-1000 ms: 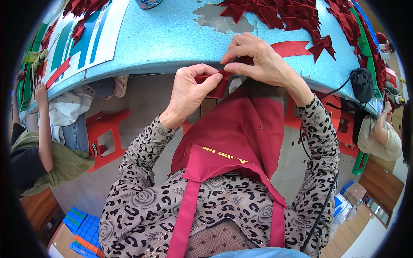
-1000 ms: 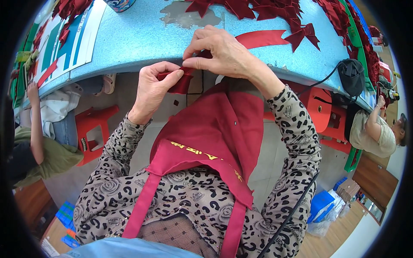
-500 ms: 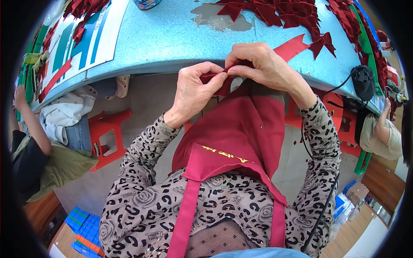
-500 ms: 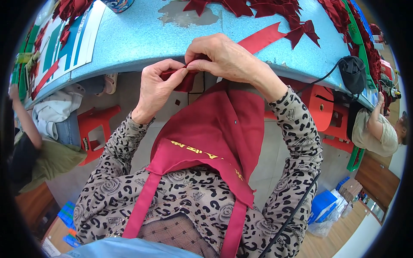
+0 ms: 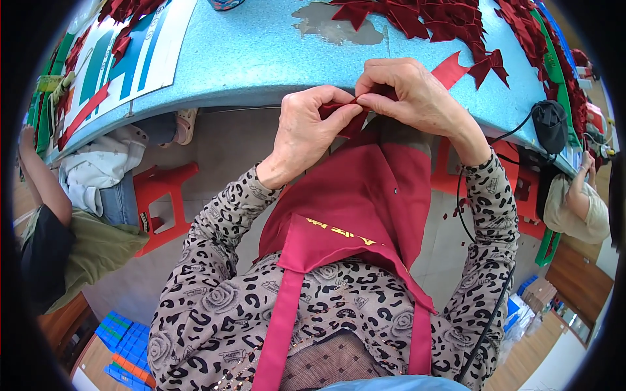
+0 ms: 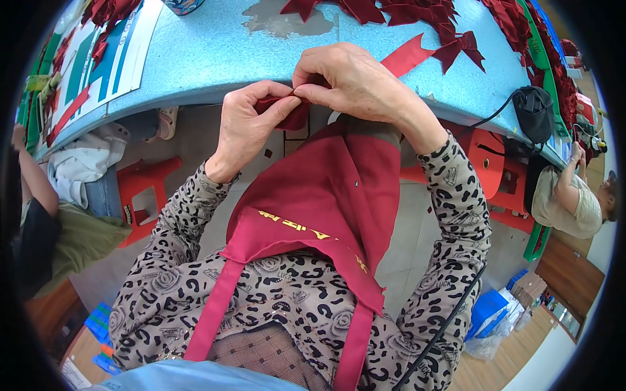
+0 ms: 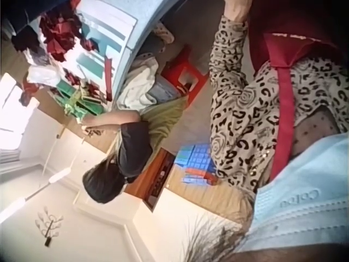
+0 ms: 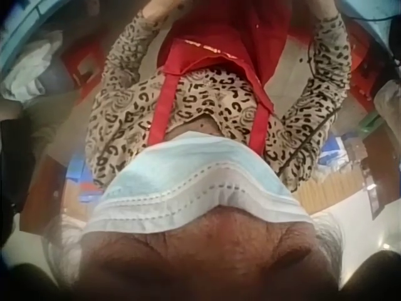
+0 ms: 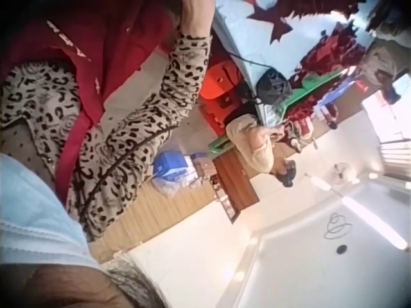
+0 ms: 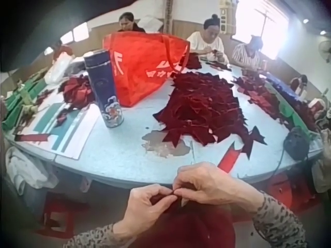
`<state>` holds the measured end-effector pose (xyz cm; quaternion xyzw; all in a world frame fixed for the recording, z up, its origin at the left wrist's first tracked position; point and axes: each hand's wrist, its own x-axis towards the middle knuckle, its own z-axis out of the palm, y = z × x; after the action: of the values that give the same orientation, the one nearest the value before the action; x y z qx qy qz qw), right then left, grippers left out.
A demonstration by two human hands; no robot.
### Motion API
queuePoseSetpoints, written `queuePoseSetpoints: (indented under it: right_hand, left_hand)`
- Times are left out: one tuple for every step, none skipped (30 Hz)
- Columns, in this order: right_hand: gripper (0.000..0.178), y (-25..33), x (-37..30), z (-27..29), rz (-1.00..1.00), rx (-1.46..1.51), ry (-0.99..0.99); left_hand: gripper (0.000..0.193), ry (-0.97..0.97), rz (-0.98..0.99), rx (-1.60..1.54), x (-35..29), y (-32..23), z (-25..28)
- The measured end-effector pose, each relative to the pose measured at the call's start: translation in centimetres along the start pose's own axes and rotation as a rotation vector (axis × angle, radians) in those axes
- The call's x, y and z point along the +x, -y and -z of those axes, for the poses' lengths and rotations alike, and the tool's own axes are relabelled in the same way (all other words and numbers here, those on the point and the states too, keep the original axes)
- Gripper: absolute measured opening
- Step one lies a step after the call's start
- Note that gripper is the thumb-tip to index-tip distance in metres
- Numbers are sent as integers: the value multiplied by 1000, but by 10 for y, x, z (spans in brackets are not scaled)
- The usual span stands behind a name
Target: Assembling decorative red fabric bows by hand at a factory workstation.
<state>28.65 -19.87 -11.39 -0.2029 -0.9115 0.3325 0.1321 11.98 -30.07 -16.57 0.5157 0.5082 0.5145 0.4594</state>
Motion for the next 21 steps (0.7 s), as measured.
queuePoseSetpoints:
  right_hand:
    - [9,2,1,0,-1,-26,-6]
    - [8,4,2,-1,-1,-52,-12]
    - [8,6,3,-3,1,-51,-8]
    - [8,8,4,-4,2,-83,-24]
    - [8,10,5,-6,4,-115,-39]
    - [8,13,6,-7,6,-146,-53]
    - [8,15,7,-9,11,-146,-46]
    - [8,17,8,-12,0,-159,-58]
    - [8,19,9,-14,-10,-172,-69]
    - [9,20,10,-16,-21,-184,-82]
    - [9,20,12,-18,-17,-182,-76]
    - [9,20,13,-20,-31,-181,-73]
    - [8,19,12,-21,-47,-182,-72]
    - [8,18,12,-22,-64,-182,-70]
    - [8,17,13,-22,-63,-181,-66]
    - [8,16,12,-23,-74,-166,-65]
    - [8,15,12,-24,-85,-150,-65]
    - [8,13,11,-25,-96,-135,-64]
    - [8,12,11,-25,-96,-133,-63]
    - [8,12,11,-25,-94,-136,-62]
    - [9,11,11,-26,-91,-138,-61]
  left_hand:
    - [11,2,25,-26,0,-2,1]
    - [12,3,49,-53,0,-2,2]
    - [12,-1,51,-53,-1,-2,3]
    - [12,4,45,-44,0,-2,5]
    - [12,8,40,-35,0,-1,7]
    - [12,11,35,-27,0,0,9]
    - [12,4,35,-29,0,1,12]
    - [13,38,71,-42,0,1,15]
    - [14,73,106,-55,0,2,18]
    - [16,108,143,-68,-1,4,21]
    - [16,101,144,-70,-1,5,23]
    - [16,115,135,-45,-1,7,26]
    - [16,132,125,-21,-1,9,28]
    - [16,150,116,3,-1,11,29]
    - [16,147,118,1,-1,12,29]
    - [16,163,103,18,-1,12,30]
    - [16,179,89,34,0,13,30]
    - [16,196,74,51,0,13,30]
    - [16,195,76,51,0,14,30]
    - [16,191,73,54,1,15,30]
    - [15,186,71,58,1,15,30]
